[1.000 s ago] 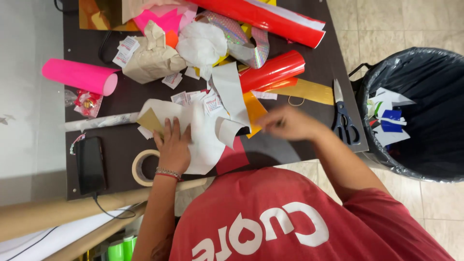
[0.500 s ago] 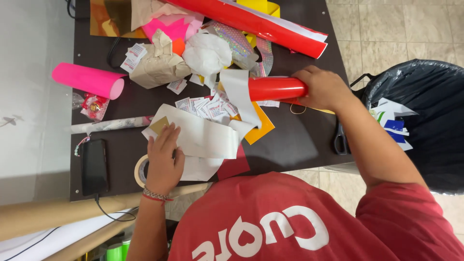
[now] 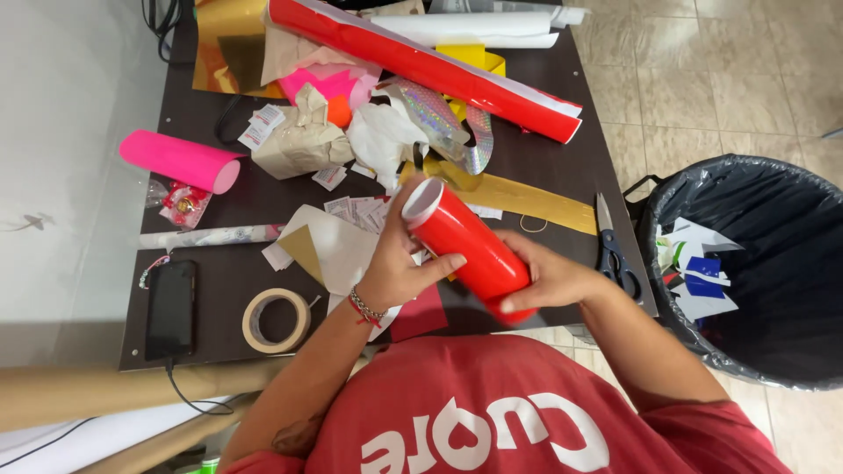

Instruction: Organizing and rolling vinyl scraps on a work table

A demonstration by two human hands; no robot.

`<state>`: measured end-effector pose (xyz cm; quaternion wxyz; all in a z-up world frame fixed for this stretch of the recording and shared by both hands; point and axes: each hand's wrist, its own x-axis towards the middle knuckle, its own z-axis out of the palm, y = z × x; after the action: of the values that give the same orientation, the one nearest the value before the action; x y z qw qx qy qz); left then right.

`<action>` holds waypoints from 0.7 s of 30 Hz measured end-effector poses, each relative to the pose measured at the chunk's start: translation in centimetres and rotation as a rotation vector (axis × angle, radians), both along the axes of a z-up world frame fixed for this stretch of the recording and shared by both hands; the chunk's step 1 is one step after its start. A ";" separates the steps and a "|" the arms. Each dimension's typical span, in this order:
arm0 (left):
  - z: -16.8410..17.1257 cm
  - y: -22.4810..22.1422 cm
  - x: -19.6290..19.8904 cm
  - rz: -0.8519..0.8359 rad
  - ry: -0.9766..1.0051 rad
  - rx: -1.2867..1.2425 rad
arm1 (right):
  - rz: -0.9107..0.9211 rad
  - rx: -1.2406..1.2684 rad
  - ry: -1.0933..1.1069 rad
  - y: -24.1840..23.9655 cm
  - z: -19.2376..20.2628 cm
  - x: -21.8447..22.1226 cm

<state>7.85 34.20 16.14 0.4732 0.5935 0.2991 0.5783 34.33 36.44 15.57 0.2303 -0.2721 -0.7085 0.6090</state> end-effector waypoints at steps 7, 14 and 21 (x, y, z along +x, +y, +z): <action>0.5 1.0 0.3 -0.108 -0.047 0.069 | 0.237 -0.597 0.783 2.1 -5.6 -1.5; 1.3 0.8 -3.7 0.103 0.220 0.248 | 0.245 -0.470 0.789 4.3 -1.5 -0.3; 7.2 -2.0 -7.2 0.319 0.684 0.518 | 0.176 0.160 0.211 4.0 2.9 4.1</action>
<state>0.68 32.15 23.30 0.0884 0.7955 0.3712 0.4706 38.44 40.46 18.51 0.2703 -0.1244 -0.7476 0.5937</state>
